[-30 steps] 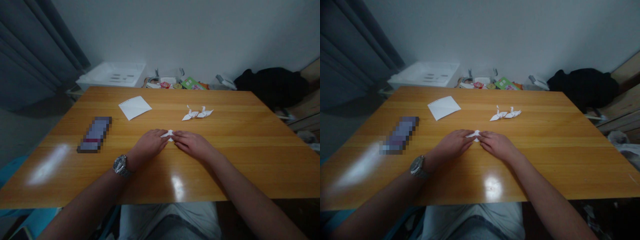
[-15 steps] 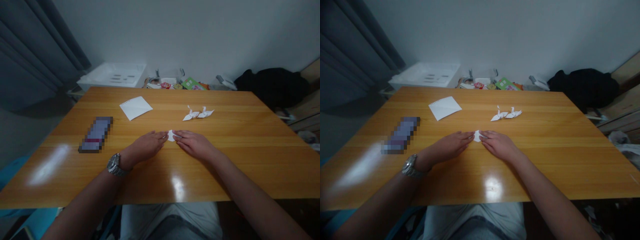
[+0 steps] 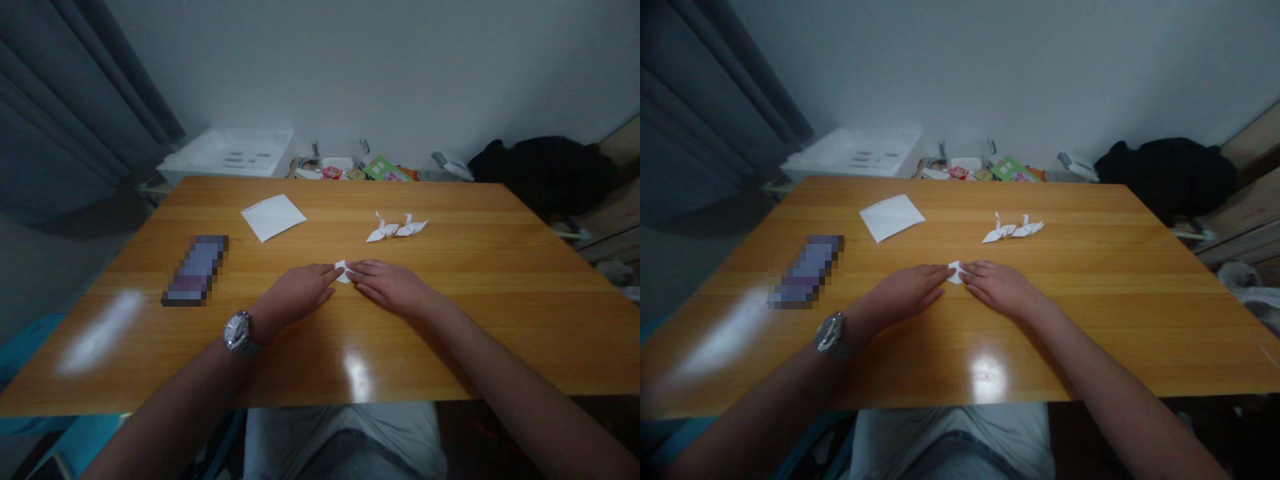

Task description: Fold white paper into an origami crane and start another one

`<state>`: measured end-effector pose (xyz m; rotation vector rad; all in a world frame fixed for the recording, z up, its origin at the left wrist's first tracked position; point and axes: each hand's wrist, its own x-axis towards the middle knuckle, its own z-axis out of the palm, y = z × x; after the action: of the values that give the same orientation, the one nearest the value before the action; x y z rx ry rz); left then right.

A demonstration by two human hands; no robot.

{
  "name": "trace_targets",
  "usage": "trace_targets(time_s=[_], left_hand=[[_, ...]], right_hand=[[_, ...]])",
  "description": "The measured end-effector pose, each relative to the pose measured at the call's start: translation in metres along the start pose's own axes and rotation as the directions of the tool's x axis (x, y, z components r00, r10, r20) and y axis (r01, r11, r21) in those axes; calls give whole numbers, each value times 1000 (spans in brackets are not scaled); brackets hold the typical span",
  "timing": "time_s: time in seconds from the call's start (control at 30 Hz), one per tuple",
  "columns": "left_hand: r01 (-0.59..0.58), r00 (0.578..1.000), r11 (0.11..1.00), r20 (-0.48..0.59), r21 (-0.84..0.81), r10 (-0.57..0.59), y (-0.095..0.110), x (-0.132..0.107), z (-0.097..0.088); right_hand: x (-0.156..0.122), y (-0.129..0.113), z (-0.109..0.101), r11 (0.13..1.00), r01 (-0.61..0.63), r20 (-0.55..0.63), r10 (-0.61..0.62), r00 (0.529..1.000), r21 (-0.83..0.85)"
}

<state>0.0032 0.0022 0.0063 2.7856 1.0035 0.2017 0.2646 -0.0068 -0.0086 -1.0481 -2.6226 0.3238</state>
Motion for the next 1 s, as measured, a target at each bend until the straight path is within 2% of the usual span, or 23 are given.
trace_targets(time_s=[0.17, 0.37, 0.7, 0.83, 1.0], left_hand=[[-9, 1000, 995, -6, 98, 10, 6, -3, 1], [-8, 1000, 988, -13, 155, 10, 12, -2, 5], [4, 999, 994, 43, 108, -8, 7, 1, 1], [-32, 999, 989, 32, 143, 27, 7, -2, 2], [-9, 1000, 988, 27, 154, 5, 8, -3, 2]], right_hand=[[-1, 9, -3, 998, 62, 48, -62, 997, 16], [-14, 20, -2, 998, 46, 84, -51, 995, 49], [-18, 20, 3, 999, 51, 86, -49, 995, -13], [-20, 19, 4, 998, 51, 86, -48, 995, -33], [-20, 16, 4, 997, 48, 87, -43, 995, -55]])
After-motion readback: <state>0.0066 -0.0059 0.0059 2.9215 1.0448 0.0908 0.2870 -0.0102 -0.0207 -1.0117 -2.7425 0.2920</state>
